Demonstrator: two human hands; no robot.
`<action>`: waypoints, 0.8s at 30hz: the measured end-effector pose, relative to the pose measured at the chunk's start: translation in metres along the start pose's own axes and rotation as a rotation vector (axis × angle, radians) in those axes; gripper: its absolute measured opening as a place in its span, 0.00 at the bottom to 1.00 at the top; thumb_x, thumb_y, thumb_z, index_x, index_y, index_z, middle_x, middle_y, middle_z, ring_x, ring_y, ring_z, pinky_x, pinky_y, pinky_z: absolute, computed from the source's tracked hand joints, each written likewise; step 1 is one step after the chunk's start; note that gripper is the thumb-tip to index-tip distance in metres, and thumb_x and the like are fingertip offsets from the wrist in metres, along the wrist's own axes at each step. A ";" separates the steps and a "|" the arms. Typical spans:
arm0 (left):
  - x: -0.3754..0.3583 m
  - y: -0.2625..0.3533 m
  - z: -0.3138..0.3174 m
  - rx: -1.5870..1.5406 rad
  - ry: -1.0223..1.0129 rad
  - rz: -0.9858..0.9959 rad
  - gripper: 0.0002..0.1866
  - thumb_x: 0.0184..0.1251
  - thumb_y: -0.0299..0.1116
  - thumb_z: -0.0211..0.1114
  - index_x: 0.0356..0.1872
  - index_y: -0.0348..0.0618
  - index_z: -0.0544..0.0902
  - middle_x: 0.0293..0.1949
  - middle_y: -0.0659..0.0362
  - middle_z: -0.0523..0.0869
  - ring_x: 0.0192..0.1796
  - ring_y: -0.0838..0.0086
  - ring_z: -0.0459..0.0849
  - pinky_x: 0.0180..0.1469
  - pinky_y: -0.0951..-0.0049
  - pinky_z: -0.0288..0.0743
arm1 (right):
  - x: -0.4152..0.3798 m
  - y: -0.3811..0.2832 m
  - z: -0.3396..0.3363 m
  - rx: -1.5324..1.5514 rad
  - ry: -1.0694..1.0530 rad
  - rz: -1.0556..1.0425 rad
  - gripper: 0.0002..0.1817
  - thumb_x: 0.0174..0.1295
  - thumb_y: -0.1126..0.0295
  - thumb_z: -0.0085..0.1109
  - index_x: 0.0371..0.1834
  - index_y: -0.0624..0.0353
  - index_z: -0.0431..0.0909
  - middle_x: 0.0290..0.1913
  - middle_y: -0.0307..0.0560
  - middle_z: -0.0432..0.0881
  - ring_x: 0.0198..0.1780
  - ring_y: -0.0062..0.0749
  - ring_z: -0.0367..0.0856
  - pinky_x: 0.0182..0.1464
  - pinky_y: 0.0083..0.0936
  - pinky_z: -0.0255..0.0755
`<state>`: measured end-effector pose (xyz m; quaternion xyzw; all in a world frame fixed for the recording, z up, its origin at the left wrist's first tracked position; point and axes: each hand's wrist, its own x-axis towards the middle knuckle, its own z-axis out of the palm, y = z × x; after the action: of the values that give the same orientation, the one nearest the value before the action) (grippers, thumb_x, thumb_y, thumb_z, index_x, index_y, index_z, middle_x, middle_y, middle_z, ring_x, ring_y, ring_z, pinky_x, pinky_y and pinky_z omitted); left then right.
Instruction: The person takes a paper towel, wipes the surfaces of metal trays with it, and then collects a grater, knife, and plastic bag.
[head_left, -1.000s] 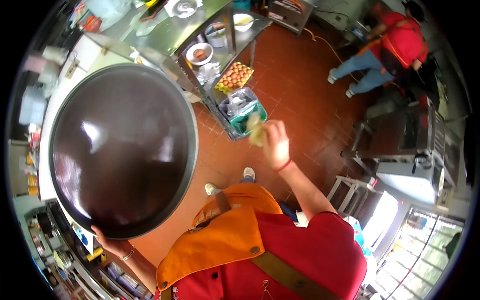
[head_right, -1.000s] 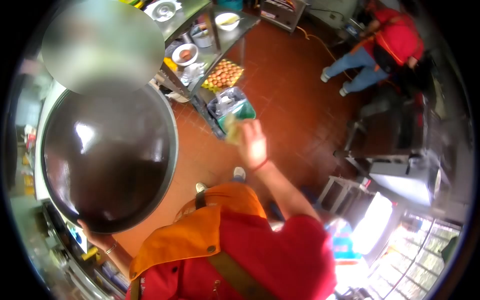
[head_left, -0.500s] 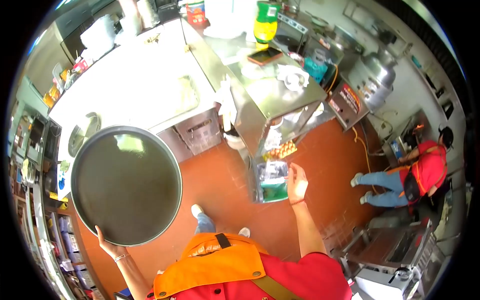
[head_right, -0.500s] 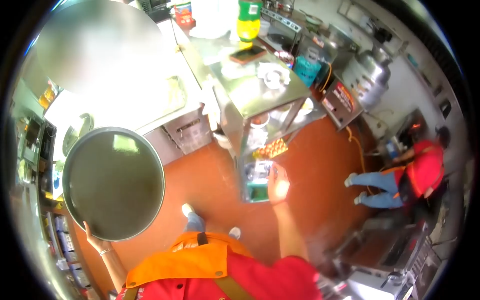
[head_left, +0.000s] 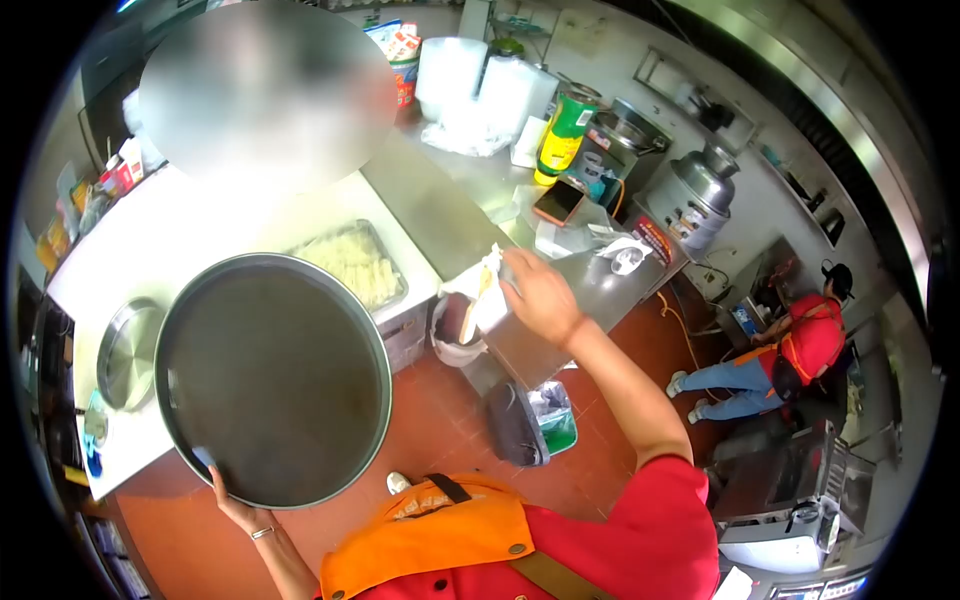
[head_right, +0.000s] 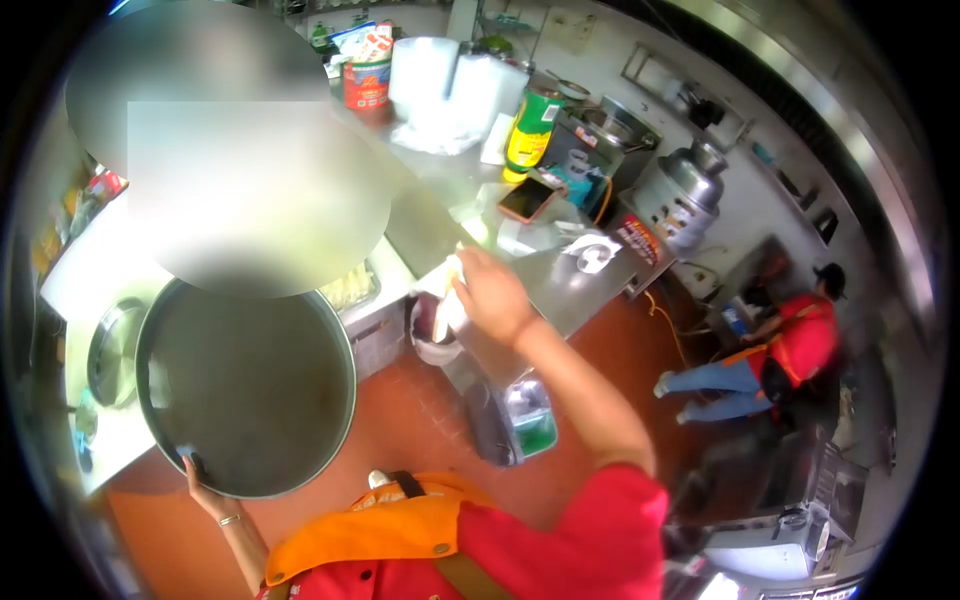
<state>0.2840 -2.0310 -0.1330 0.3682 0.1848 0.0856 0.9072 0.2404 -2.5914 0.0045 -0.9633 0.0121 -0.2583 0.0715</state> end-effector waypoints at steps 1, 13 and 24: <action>0.011 0.003 0.002 0.009 0.018 -0.011 0.27 0.73 0.45 0.63 0.62 0.33 0.76 0.60 0.50 0.81 0.59 0.60 0.80 0.63 0.60 0.76 | 0.028 0.008 0.014 -0.128 -0.001 -0.022 0.23 0.65 0.66 0.60 0.60 0.67 0.73 0.56 0.60 0.80 0.57 0.54 0.80 0.60 0.41 0.74; -0.007 0.031 0.000 -0.129 0.348 0.153 0.32 0.69 0.45 0.68 0.65 0.31 0.75 0.64 0.48 0.78 0.63 0.57 0.77 0.68 0.59 0.69 | 0.310 0.184 0.082 -0.938 -0.592 0.480 0.14 0.65 0.60 0.59 0.49 0.44 0.90 0.54 0.39 0.89 0.54 0.34 0.88 0.47 0.40 0.82; 0.007 0.018 -0.015 -0.128 0.480 0.316 0.31 0.68 0.44 0.69 0.63 0.27 0.76 0.63 0.49 0.80 0.61 0.60 0.79 0.65 0.63 0.72 | 0.329 0.233 0.101 -0.770 -0.543 0.202 0.15 0.67 0.70 0.52 0.47 0.57 0.89 0.53 0.57 0.86 0.54 0.50 0.87 0.53 0.41 0.82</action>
<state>0.2839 -2.0064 -0.1324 0.3036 0.3286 0.3220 0.8344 0.5785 -2.8283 0.0476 -0.9464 0.1811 0.0342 -0.2653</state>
